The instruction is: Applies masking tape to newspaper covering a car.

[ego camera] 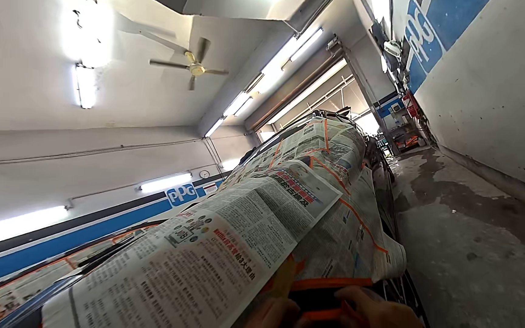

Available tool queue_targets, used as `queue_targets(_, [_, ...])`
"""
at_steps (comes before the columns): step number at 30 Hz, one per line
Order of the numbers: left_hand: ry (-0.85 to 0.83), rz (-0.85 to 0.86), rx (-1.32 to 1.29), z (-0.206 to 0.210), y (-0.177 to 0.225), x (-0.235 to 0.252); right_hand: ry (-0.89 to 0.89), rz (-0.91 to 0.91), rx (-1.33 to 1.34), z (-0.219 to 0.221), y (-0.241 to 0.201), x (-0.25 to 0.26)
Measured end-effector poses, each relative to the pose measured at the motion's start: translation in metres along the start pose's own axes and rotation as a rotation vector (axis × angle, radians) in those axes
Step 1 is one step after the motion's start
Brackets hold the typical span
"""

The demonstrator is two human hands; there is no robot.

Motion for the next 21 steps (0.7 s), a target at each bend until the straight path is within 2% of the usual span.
queue_targets(2, [-0.014,0.001,0.156,-0.002,-0.003,0.016,-0.020,0.036,-0.118,0.005,0.005,0.017])
queue_targets(6, [-0.034,0.013,0.404,0.005,0.000,0.032,-0.232,0.139,-0.159,0.019,0.014,0.045])
queue_targets(8, [-0.050,0.036,0.405,0.014,0.006,0.030,-0.253,0.167,-0.152,0.021,0.016,0.050])
queue_targets(11, [-0.155,0.035,0.358,0.034,0.010,0.017,-0.186,0.182,-0.131,0.019,0.016,0.051])
queue_targets(14, [-0.089,0.046,0.455,0.047,0.008,0.012,-0.162,0.218,-0.092,0.017,0.021,0.052])
queue_targets(17, [0.006,0.044,0.453,0.040,0.004,0.018,-0.192,0.242,-0.023,0.019,0.022,0.056])
queue_targets(21, [-0.048,-0.004,0.385,0.028,-0.001,0.033,-0.214,0.298,0.042,0.019,0.024,0.062])
Point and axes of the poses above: each hand's wrist, its own x-axis towards the middle knuckle, its own z-axis out of the palm, y = z × x, the point moved 9 cm from there along x, towards the middle knuckle, and after that the axes turned 4 degrees about -x, right-handed, at the moved point
